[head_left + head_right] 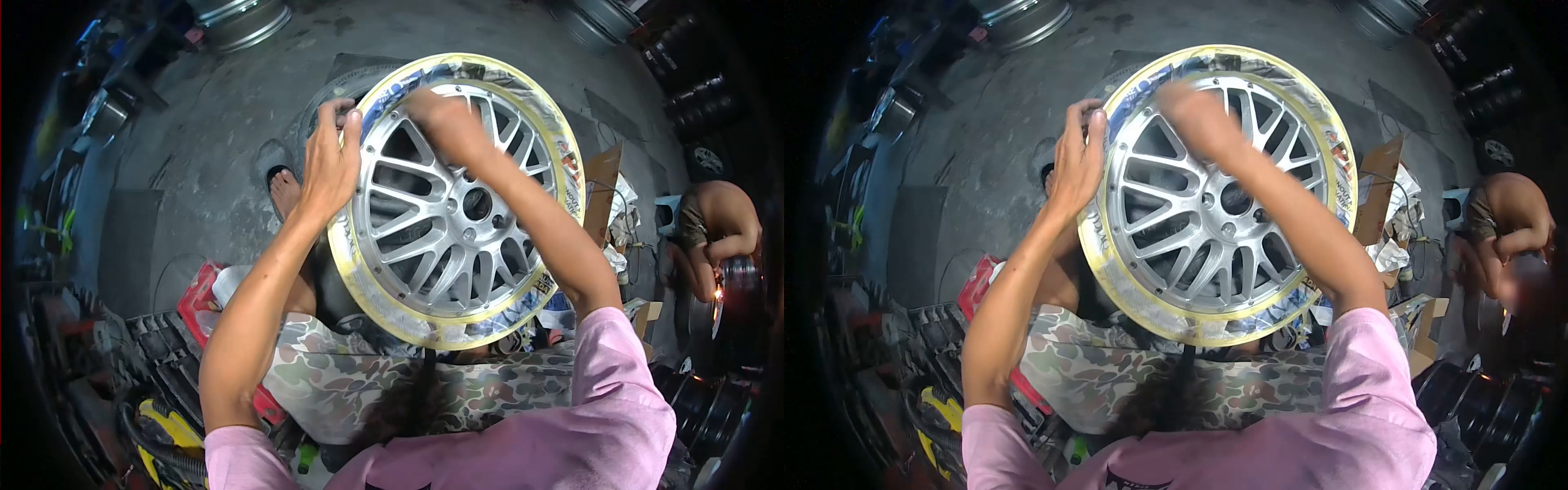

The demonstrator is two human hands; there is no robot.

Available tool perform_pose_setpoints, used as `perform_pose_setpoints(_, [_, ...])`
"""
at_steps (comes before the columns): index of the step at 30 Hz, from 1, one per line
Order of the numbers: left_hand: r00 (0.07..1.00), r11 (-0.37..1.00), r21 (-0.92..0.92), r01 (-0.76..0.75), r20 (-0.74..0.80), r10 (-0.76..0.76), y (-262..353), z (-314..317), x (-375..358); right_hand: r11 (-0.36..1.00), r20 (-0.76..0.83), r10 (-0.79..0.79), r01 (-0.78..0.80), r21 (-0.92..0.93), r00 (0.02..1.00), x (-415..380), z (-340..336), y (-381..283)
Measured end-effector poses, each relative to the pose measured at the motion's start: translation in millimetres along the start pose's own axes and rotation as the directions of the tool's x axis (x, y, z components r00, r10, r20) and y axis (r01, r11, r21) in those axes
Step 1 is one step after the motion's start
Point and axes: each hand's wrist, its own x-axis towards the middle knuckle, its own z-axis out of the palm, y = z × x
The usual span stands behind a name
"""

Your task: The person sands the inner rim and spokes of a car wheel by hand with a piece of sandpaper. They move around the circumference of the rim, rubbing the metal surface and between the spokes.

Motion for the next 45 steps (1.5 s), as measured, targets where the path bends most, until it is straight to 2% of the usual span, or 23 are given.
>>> perform_pose_setpoints(2, [1.000,1.000,0.011,0.003,-0.008,-0.003,-3.9,1.5,-2.5,0.954,-0.066,0.299,-0.297,0.034,0.952,-10.9,-21.1,34.6])
perform_pose_setpoints(5, [1.000,1.000,0.021,0.003,-0.001,-0.003,-0.3,4.3,2.3,0.947,-0.042,0.320,-0.320,0.017,0.946,-6.6,-28.9,28.1])
perform_pose_setpoints(7, [0.999,0.999,0.030,0.045,-0.017,-0.044,-0.7,2.7,2.5,0.985,-0.021,0.133,-0.130,0.113,0.991,3.2,-12.4,1.8])
perform_pose_setpoints(8, [0.999,0.999,0.000,0.053,-0.005,-0.053,-1.8,2.2,2.6,0.986,0.026,-0.053,0.049,0.158,0.998,6.5,-4.9,-18.4])
perform_pose_setpoints(9, [0.998,0.998,0.000,0.058,-0.007,-0.058,-2.5,2.5,1.0,0.982,0.102,-0.137,0.122,0.141,0.985,7.9,-2.0,-49.1])
perform_pose_setpoints(11, [0.999,1.000,-0.003,0.028,-0.020,-0.028,-3.3,1.1,0.2,0.906,0.047,-0.393,0.377,0.193,0.918,7.5,-7.1,-73.2])
perform_pose_setpoints(13, [1.000,1.000,-0.011,0.010,-0.026,-0.010,-1.6,3.0,0.1,0.885,0.033,-0.444,0.433,0.174,0.895,11.6,-9.7,-61.3])
perform_pose_setpoints(15, [1.000,1.000,0.010,-0.002,-0.018,0.002,-4.6,2.1,0.2,0.990,0.090,-0.134,0.130,0.054,0.987,10.7,-5.0,-30.1])
perform_pose_setpoints(16, [0.999,0.999,-0.025,0.031,-0.022,-0.031,-4.9,2.5,-0.3,0.998,-0.030,-0.032,0.033,0.057,0.999,12.0,-7.1,-11.5])
perform_pose_setpoints(17, [0.999,0.999,-0.022,0.038,-0.033,-0.039,-5.5,0.9,0.9,0.992,0.034,0.113,-0.114,0.049,0.993,11.6,-15.4,-3.7])
perform_pose_setpoints(19, [1.000,0.999,-0.041,0.015,-0.023,-0.016,-2.6,2.2,2.4,0.987,0.045,0.064,-0.070,0.144,0.997,12.1,-16.4,-13.4])
perform_pose_setpoints(21, [0.999,0.998,-0.057,0.033,-0.037,-0.035,-4.8,2.7,1.8,0.954,0.073,-0.196,0.173,0.244,0.978,8.6,-4.7,-51.6])
perform_pose_setpoints(23, [0.996,0.993,-0.104,0.052,-0.073,-0.060,-6.6,3.6,1.2,0.860,0.181,-0.456,0.379,0.342,0.872,-6.4,-5.4,-100.3])
perform_pose_setpoints(26, [0.995,0.995,-0.096,0.040,-0.082,-0.048,-6.6,2.9,1.8,0.704,0.117,-0.691,0.629,0.328,0.713,-31.4,-6.3,-123.1])
perform_pose_setpoints(27, [0.995,0.994,-0.099,0.044,-0.084,-0.052,-6.3,3.9,1.2,0.703,0.120,-0.693,0.629,0.332,0.711,-27.5,-8.0,-117.1])
perform_pose_setpoints(30, [0.995,0.994,-0.097,0.047,-0.078,-0.055,-7.8,2.6,0.6,0.931,0.079,-0.322,0.301,0.208,0.943,7.2,-9.9,-71.2])
perform_pose_setpoints(33, [0.994,0.993,-0.109,0.052,-0.090,-0.062,-9.5,3.3,-0.9,0.998,0.141,-0.033,0.025,0.058,0.989,20.8,-11.4,-41.2])
perform_pose_setpoints(36, [0.994,0.983,-0.158,0.091,-0.046,-0.099,-5.8,2.4,1.5,0.923,0.122,-0.299,0.254,0.290,0.947,0.0,-6.1,-86.4])
perform_pose_setpoints(37, [0.996,0.986,-0.158,0.048,-0.065,-0.058,-7.4,2.9,1.6,0.896,0.332,-0.440,0.386,0.217,0.835,-8.7,-17.4,-114.9])
perform_pose_setpoints(39, [0.996,0.986,-0.156,0.065,-0.056,-0.075,-7.7,2.7,0.7,0.812,0.272,-0.582,0.561,0.158,0.766,-22.1,-17.6,-123.9])
perform_pose_setpoints(41, [0.995,0.987,-0.124,0.099,-0.013,-0.101,-6.5,-0.2,0.8,0.824,0.170,-0.564,0.538,0.176,0.808,-9.9,-9.5,-98.7])
perform_pose_setpoints(43, [0.993,0.989,-0.086,0.117,0.024,-0.116,-5.6,-0.6,1.4,0.968,0.174,-0.248,0.237,0.081,0.953,13.3,-8.1,-59.6])
perform_pose_setpoints(45, [0.994,0.992,-0.069,0.110,-0.011,-0.111,-8.8,-0.2,0.4,0.996,0.206,-0.048,0.032,0.080,0.977,26.2,-26.6,-36.5])
